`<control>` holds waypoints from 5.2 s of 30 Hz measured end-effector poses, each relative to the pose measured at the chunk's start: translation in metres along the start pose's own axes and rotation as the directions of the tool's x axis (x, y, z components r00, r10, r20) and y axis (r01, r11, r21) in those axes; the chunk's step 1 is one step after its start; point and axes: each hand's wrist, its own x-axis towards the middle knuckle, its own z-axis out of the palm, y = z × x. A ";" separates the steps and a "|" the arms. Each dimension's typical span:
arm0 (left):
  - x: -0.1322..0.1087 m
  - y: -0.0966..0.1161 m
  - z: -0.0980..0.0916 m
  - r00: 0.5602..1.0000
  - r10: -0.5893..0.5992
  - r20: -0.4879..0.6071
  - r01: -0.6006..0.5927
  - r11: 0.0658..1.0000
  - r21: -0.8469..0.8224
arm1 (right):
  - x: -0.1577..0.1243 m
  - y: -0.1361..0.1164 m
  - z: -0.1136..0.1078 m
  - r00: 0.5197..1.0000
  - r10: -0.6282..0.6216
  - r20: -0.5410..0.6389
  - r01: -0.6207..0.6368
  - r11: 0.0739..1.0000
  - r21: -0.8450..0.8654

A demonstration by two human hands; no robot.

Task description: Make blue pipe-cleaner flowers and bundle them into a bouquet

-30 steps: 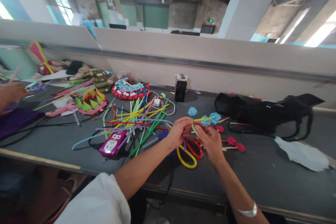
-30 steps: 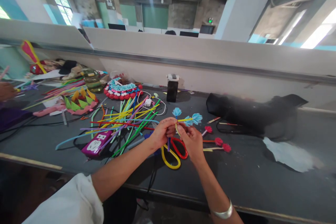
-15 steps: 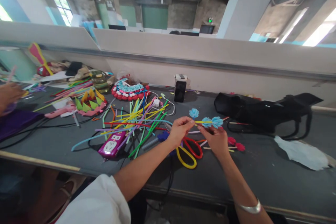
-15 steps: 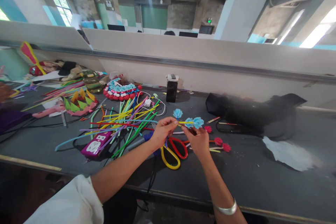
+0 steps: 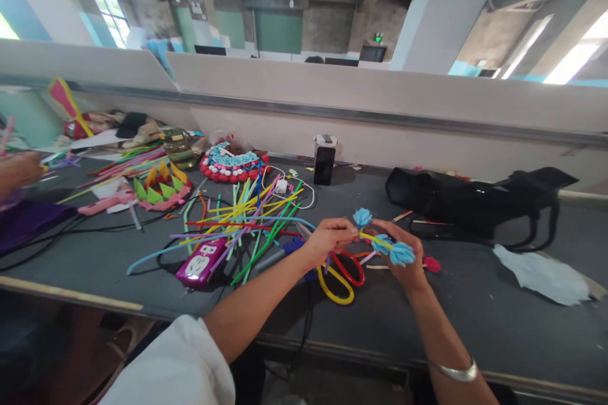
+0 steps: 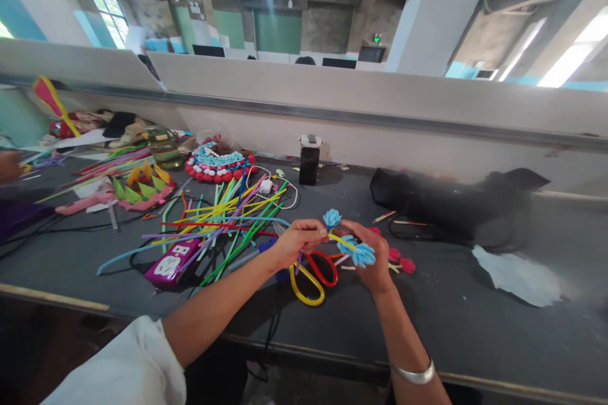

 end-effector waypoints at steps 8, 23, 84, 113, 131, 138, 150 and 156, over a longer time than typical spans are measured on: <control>-0.004 0.001 0.002 0.987 -0.112 0.117 0.109 0.994 0.032 | 0.004 -0.003 -0.018 0.992 -0.126 0.023 0.128 0.986 -0.108; 0.006 -0.021 0.001 0.988 0.049 -0.150 -0.007 0.963 0.270 | 0.014 -0.043 -0.012 0.889 0.397 0.227 -0.398 0.916 -0.041; 0.003 -0.004 -0.002 0.993 0.065 -0.095 -0.051 0.988 0.147 | 0.003 -0.029 0.035 0.796 0.603 -0.063 -0.483 0.694 0.534; 0.004 -0.004 -0.004 0.994 0.068 -0.083 -0.054 0.987 0.152 | 0.008 -0.023 0.010 0.962 0.262 0.081 -0.271 0.955 0.122; 0.005 -0.005 -0.005 0.996 -0.021 -0.084 0.023 0.999 0.025 | 0.008 -0.016 0.018 0.912 0.397 0.098 -0.409 0.873 0.267; 0.006 -0.007 -0.004 0.991 0.051 -0.121 -0.041 0.996 0.081 | 0.004 -0.015 0.029 0.879 0.469 0.091 -0.471 0.817 0.332; 0.004 -0.002 -0.004 0.995 -0.099 -0.024 0.098 0.994 -0.039 | 0.012 -0.031 0.015 0.818 0.561 0.130 -0.547 0.687 0.479; 0.005 -0.006 -0.005 0.999 0.011 -0.050 -0.006 0.994 0.105 | 0.011 -0.024 0.012 0.844 0.526 0.103 -0.520 0.757 0.396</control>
